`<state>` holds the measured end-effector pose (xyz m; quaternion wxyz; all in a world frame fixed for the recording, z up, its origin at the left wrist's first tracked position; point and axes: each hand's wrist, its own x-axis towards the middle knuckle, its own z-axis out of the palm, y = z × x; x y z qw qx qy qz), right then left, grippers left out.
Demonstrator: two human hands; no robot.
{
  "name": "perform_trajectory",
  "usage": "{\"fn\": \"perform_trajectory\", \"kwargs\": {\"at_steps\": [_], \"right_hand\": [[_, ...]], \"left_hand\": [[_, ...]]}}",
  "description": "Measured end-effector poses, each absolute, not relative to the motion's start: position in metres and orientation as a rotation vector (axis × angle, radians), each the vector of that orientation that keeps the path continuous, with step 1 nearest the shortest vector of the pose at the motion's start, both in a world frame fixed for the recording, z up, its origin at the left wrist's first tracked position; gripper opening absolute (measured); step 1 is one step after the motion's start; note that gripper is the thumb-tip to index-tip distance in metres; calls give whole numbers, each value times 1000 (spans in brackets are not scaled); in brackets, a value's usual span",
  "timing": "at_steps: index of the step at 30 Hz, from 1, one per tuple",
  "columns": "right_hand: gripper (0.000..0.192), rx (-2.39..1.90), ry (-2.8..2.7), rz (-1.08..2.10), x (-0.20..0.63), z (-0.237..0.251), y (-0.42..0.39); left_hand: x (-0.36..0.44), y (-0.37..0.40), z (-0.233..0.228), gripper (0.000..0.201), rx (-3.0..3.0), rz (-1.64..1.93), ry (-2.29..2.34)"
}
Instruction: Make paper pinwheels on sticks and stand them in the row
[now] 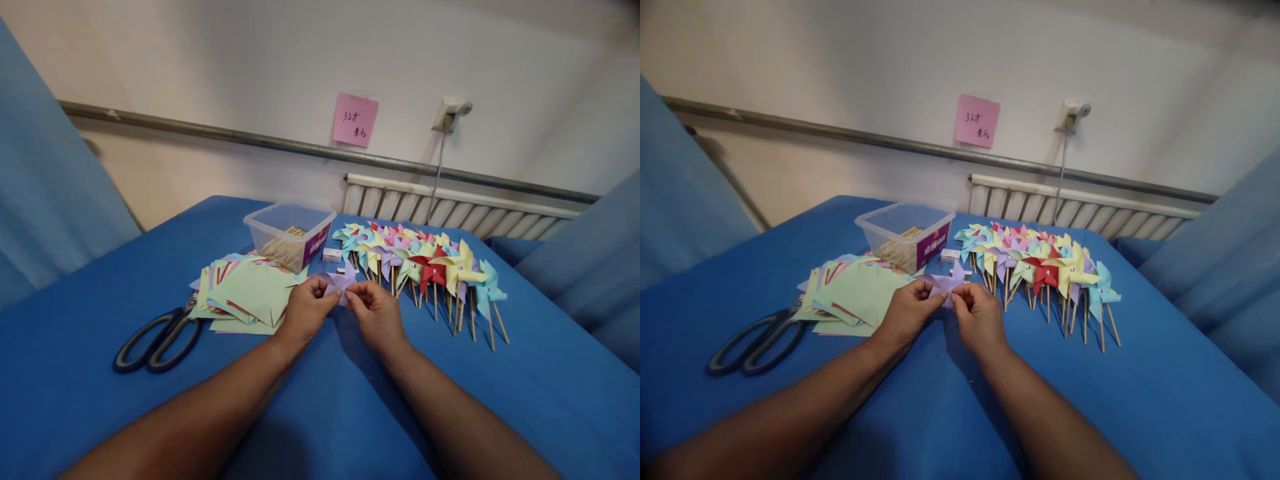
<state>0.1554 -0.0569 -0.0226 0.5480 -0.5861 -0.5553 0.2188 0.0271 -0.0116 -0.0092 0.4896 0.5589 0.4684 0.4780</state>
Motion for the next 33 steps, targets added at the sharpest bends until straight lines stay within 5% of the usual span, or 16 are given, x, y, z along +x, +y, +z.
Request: {"fn": "perform_trajectory", "kwargs": {"at_steps": [33], "right_hand": [[11, -1382, -1376, 419, 162, -22, -66]], "left_hand": [[29, -20, -2, 25, 1251, 1017, 1046]]}}
